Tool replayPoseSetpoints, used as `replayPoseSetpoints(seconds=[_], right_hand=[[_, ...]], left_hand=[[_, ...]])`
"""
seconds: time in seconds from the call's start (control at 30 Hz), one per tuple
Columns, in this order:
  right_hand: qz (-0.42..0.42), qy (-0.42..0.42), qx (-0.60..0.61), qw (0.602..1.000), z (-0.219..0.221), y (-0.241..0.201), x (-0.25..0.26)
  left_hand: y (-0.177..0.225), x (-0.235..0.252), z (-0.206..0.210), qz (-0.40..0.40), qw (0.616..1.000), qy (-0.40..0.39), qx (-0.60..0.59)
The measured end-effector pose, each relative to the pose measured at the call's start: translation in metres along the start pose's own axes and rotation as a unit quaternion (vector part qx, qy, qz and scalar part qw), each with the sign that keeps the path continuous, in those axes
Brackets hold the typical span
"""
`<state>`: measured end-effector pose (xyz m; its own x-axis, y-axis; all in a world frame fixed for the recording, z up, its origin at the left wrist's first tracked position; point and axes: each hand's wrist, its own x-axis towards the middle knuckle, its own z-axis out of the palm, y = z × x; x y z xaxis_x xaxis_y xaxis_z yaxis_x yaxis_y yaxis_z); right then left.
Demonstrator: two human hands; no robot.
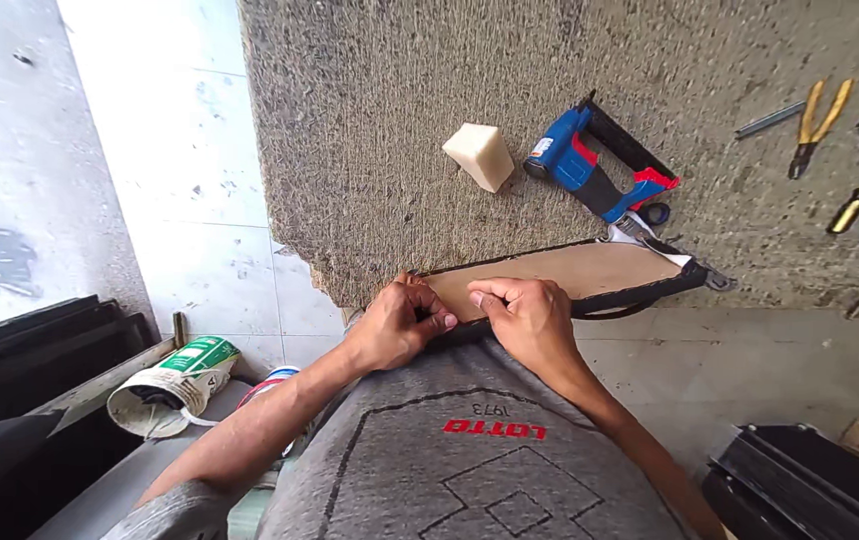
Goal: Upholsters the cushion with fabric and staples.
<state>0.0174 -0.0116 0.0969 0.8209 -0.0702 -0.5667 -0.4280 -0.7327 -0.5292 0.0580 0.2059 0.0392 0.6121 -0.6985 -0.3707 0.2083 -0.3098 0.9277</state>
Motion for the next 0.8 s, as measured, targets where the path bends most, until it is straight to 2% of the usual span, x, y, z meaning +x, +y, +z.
replayPoseSetpoints(seconds=[0.03, 0.1, 0.17, 0.23, 0.33, 0.4, 0.5, 0.6, 0.73, 0.8], right_hand=[[0.015, 0.011, 0.022, 1.000, -0.006, 0.004, 0.005], [-0.014, 0.093, 0.028, 0.995, -0.033, 0.017, 0.023], [-0.013, 0.130, -0.116, 0.985, -0.069, 0.040, 0.050], [0.010, 0.084, -0.249, 0.965, -0.090, 0.074, 0.083], [-0.004, -0.005, -0.341, 0.940, -0.096, 0.113, 0.119], [-0.055, -0.028, -0.366, 0.929, -0.099, 0.132, 0.137], [-0.092, -0.046, -0.330, 0.938, -0.107, 0.148, 0.148], [-0.101, -0.032, -0.315, 0.943, -0.122, 0.126, 0.129], [-0.088, -0.025, -0.309, 0.947, -0.165, 0.032, 0.068], [-0.061, -0.062, -0.287, 0.954, -0.182, -0.010, 0.031]], left_hand=[[0.000, 0.000, -0.001, -0.006, 1.000, -0.012, 0.001], [-0.002, 0.002, -0.003, -0.012, 1.000, -0.018, -0.006], [-0.003, -0.001, -0.001, -0.022, 0.999, -0.031, -0.021], [-0.004, 0.000, -0.001, -0.029, 0.998, -0.043, -0.031], [-0.004, 0.002, -0.002, -0.047, 0.996, -0.057, -0.050], [-0.005, 0.002, -0.002, -0.058, 0.994, -0.068, -0.063], [-0.005, 0.007, -0.007, -0.080, 0.989, -0.099, -0.080], [-0.005, 0.012, -0.011, -0.096, 0.983, -0.128, -0.086], [-0.010, 0.014, -0.011, -0.092, 0.980, -0.149, -0.097], [-0.011, 0.016, -0.013, -0.087, 0.980, -0.150, -0.100]])
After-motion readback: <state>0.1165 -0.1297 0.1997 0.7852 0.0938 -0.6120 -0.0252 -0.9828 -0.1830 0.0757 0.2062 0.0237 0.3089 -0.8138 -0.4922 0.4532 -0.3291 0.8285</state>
